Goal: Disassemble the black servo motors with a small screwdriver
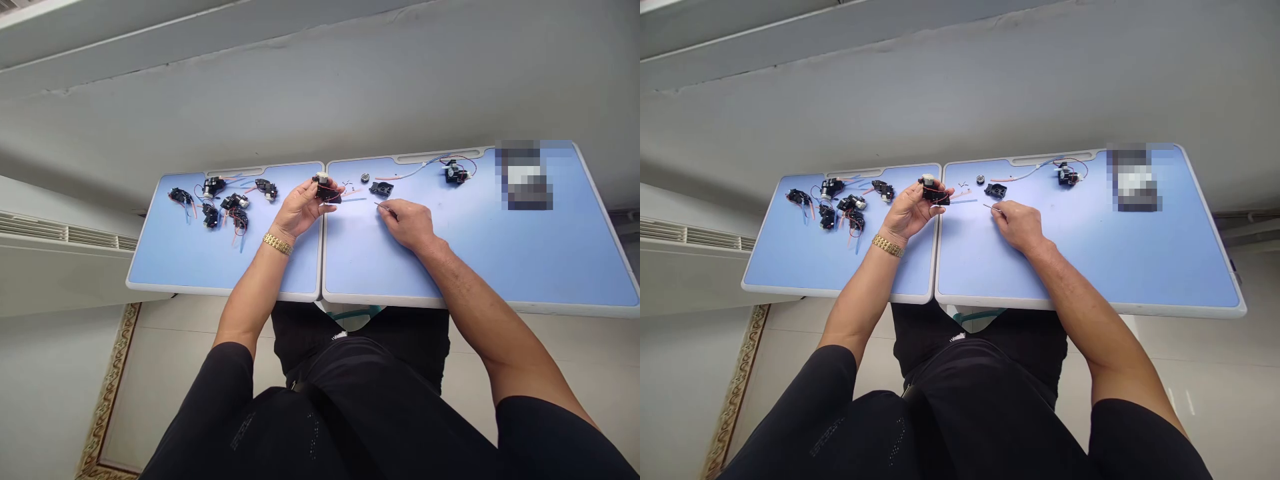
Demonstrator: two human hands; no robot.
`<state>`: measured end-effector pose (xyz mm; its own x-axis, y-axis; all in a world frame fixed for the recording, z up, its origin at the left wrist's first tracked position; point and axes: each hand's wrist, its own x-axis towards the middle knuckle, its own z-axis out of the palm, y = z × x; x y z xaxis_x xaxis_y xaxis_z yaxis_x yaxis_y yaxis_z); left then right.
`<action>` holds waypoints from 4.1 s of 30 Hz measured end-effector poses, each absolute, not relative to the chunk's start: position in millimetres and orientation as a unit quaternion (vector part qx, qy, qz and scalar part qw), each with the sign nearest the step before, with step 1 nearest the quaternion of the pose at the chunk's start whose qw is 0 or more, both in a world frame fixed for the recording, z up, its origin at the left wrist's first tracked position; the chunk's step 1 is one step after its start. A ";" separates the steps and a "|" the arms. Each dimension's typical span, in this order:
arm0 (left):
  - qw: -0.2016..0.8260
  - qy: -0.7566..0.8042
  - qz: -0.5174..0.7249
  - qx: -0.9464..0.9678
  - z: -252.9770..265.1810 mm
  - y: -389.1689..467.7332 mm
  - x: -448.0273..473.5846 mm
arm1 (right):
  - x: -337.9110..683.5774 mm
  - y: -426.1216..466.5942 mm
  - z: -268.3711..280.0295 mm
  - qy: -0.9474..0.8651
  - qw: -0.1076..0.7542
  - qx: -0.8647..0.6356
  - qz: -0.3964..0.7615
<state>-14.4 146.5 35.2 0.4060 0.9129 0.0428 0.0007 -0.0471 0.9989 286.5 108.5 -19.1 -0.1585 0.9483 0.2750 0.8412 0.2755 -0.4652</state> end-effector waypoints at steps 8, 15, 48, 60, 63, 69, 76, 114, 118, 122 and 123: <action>0.642 0.387 0.369 0.550 20.7 136.2 1.8 | 287.2 108.3 -17.7 -0.755 0.258 -0.593 0.109; 0.671 0.332 0.353 0.562 13.9 126.5 5.6 | 288.5 108.8 -14.9 -0.755 0.248 -0.596 0.113; 0.733 0.298 0.317 0.522 17.8 121.2 9.7 | 297.5 108.1 -2.6 -0.709 0.314 -0.593 0.218; 0.734 0.293 0.324 0.520 13.6 123.9 9.2 | 299.6 109.0 -2.2 -0.703 0.316 -0.593 0.233; 0.713 0.301 0.329 0.541 13.1 124.5 9.1 | 298.5 108.9 -0.6 -0.705 0.306 -0.596 0.232; 0.705 0.314 0.306 0.557 18.7 120.5 9.9 | 299.3 108.9 4.1 -0.733 0.270 -0.577 0.241; 0.702 0.329 0.283 0.565 20.9 119.4 10.8 | 299.2 108.7 6.3 -0.736 0.253 -0.578 0.247; 0.627 0.330 0.343 0.617 1.5 121.9 15.6 | 307.4 71.2 44.2 -0.778 0.067 -0.580 0.232; 0.628 0.361 0.323 0.608 4.5 119.9 16.5 | 307.4 62.4 41.4 -0.783 0.047 -0.584 0.211; 0.621 0.374 0.336 0.602 9.9 118.2 18.7 | 310.7 63.5 38.7 -0.775 0.044 -0.595 0.207; 0.622 0.372 0.339 0.599 10.7 118.0 19.4 | 313.1 65.2 39.1 -0.767 0.048 -0.606 0.203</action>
